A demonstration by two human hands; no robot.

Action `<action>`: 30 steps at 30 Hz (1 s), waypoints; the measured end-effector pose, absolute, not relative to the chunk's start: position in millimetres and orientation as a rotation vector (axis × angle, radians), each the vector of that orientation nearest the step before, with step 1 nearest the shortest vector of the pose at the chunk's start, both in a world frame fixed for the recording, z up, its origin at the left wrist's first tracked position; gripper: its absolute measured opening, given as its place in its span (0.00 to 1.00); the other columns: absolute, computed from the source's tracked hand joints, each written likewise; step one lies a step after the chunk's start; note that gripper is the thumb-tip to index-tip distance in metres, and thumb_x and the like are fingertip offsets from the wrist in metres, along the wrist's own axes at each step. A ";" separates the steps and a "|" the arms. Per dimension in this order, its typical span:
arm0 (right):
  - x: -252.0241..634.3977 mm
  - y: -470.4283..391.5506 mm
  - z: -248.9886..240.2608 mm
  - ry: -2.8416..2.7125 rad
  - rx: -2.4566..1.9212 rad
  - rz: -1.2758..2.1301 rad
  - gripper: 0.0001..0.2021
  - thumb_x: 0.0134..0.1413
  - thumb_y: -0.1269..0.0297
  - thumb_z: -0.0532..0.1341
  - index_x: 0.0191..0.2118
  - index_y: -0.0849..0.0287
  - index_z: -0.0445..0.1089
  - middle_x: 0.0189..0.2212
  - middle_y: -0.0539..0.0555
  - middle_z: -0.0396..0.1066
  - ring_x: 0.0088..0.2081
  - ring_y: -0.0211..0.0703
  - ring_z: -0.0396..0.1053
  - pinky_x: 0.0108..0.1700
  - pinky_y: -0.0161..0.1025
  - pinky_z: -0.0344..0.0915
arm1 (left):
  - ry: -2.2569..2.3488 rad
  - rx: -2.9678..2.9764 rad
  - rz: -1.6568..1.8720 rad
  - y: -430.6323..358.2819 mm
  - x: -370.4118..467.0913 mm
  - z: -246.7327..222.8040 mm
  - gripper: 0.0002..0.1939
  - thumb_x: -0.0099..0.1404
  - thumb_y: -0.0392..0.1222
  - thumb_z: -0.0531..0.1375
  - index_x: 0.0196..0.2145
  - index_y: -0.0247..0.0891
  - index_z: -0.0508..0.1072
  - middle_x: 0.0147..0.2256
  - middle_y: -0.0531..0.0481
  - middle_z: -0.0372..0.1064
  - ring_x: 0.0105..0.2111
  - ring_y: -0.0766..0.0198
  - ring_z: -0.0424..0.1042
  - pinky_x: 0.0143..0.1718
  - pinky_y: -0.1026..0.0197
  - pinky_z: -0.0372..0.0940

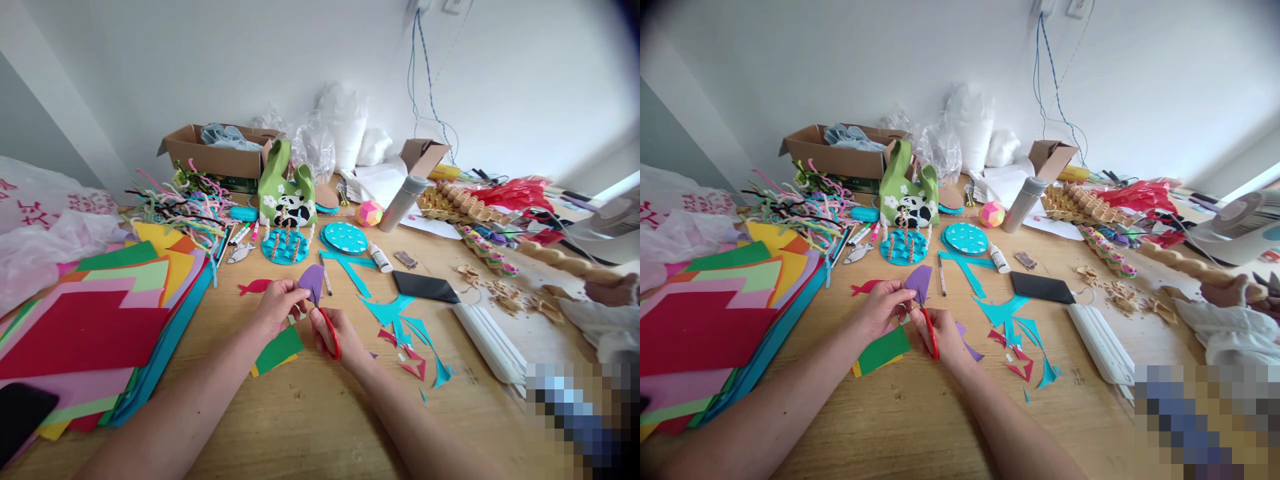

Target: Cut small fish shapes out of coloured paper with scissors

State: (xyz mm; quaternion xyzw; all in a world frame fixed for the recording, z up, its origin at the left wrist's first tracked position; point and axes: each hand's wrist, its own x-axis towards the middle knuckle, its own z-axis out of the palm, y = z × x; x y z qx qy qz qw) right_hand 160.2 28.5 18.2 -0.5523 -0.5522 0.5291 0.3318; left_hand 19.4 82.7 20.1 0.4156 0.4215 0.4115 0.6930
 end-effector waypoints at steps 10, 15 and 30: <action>161.0 28.7 19.3 -1.465 -1.470 1.385 0.32 0.48 0.28 0.51 0.19 0.57 0.57 0.10 0.47 0.60 0.12 0.30 0.51 0.15 0.31 0.46 | 0.970 0.858 0.987 80.5 20.3 31.0 0.13 0.51 0.47 0.66 0.25 0.35 0.69 0.19 0.52 0.67 0.16 0.70 0.63 0.16 0.68 0.54; 161.1 27.8 23.1 -1.499 -1.471 1.393 0.33 0.48 0.28 0.51 0.19 0.57 0.58 0.10 0.47 0.60 0.13 0.30 0.51 0.16 0.31 0.47 | 0.978 0.847 1.048 81.0 20.4 31.2 0.12 0.49 0.44 0.67 0.26 0.35 0.70 0.19 0.54 0.66 0.16 0.72 0.62 0.16 0.69 0.55; 163.9 28.9 19.6 -1.357 -1.328 1.457 0.33 0.51 0.29 0.48 0.22 0.58 0.62 0.10 0.47 0.61 0.12 0.32 0.52 0.16 0.32 0.47 | 0.845 0.647 0.950 82.0 17.9 33.2 0.10 0.43 0.37 0.67 0.25 0.34 0.71 0.21 0.53 0.67 0.19 0.71 0.64 0.15 0.69 0.55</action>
